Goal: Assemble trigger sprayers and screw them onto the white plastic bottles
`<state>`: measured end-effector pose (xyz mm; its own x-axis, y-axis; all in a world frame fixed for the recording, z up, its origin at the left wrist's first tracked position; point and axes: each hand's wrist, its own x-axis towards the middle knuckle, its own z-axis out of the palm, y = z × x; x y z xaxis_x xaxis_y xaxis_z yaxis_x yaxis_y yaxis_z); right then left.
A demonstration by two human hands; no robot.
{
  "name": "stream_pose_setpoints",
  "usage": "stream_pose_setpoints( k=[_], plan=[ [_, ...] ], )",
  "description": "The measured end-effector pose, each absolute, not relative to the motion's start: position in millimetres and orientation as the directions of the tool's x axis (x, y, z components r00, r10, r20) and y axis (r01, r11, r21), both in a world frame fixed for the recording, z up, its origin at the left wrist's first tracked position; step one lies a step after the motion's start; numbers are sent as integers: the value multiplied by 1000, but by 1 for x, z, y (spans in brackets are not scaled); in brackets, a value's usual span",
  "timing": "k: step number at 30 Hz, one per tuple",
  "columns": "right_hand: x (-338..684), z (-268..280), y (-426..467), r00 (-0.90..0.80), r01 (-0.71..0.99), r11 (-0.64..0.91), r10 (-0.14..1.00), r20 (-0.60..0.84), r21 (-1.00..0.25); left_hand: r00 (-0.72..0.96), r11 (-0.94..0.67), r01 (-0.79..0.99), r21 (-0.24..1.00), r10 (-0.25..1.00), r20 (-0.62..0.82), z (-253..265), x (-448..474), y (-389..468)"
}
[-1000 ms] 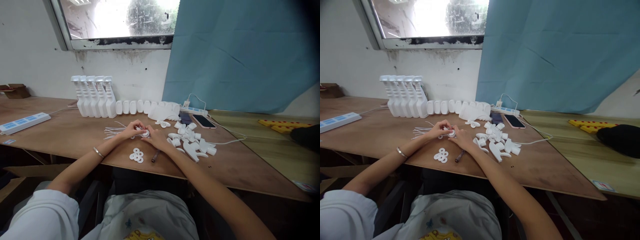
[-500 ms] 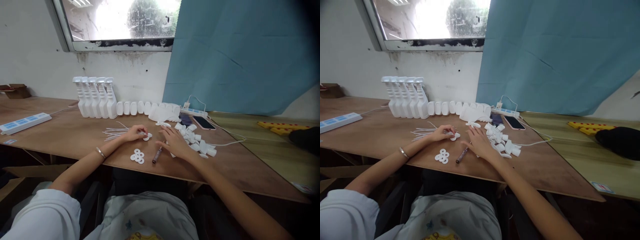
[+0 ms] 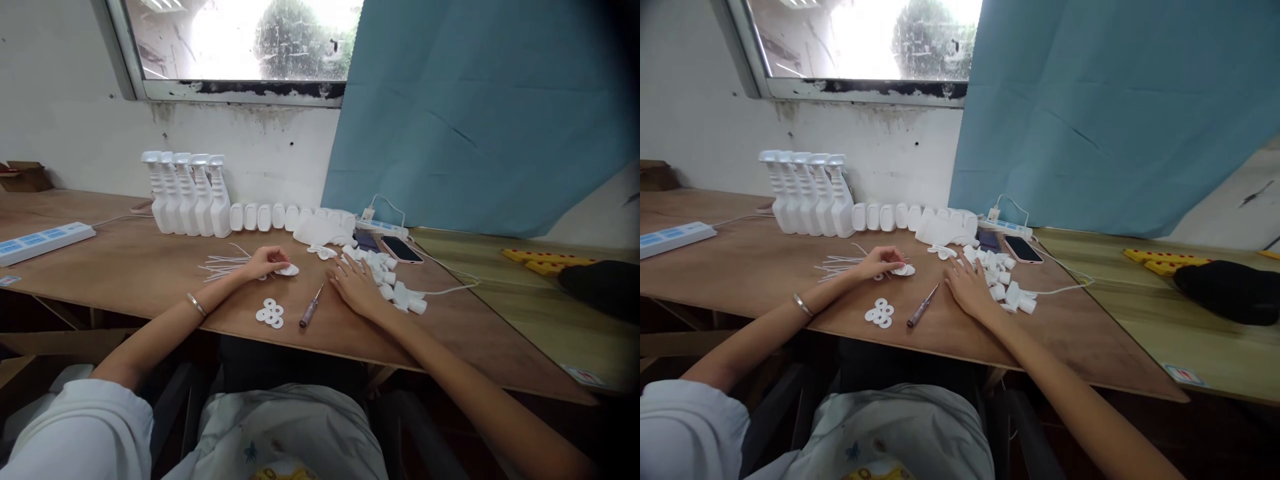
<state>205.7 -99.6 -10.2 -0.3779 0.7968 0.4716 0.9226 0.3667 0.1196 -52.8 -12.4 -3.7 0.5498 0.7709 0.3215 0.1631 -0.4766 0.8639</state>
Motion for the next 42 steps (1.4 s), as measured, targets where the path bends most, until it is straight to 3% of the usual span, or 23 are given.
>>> stream_pose_setpoints(
  k=[5,8,16,20,26,42],
  plan=[
    [153,5,-91,-397,834,542,720,569,-104,496,-405,95,909,811,310,-3,-52,-12],
    [125,12,-84,-497,735,668,645,581,-114,510,-432,99,897,795,327,-3,-53,-10],
    [125,-5,-64,-391,744,612,724,568,-268,581,-555,218,803,735,350,3,-57,-16],
    [133,-5,-63,-420,726,628,727,543,-279,671,-699,274,661,631,389,8,-61,-21],
    [135,-6,-61,-466,687,666,711,527,-292,679,-763,357,539,608,411,7,-64,-16],
    [134,-7,-56,-479,648,677,718,504,-349,689,-799,386,462,582,432,7,-63,-12]
  ],
)
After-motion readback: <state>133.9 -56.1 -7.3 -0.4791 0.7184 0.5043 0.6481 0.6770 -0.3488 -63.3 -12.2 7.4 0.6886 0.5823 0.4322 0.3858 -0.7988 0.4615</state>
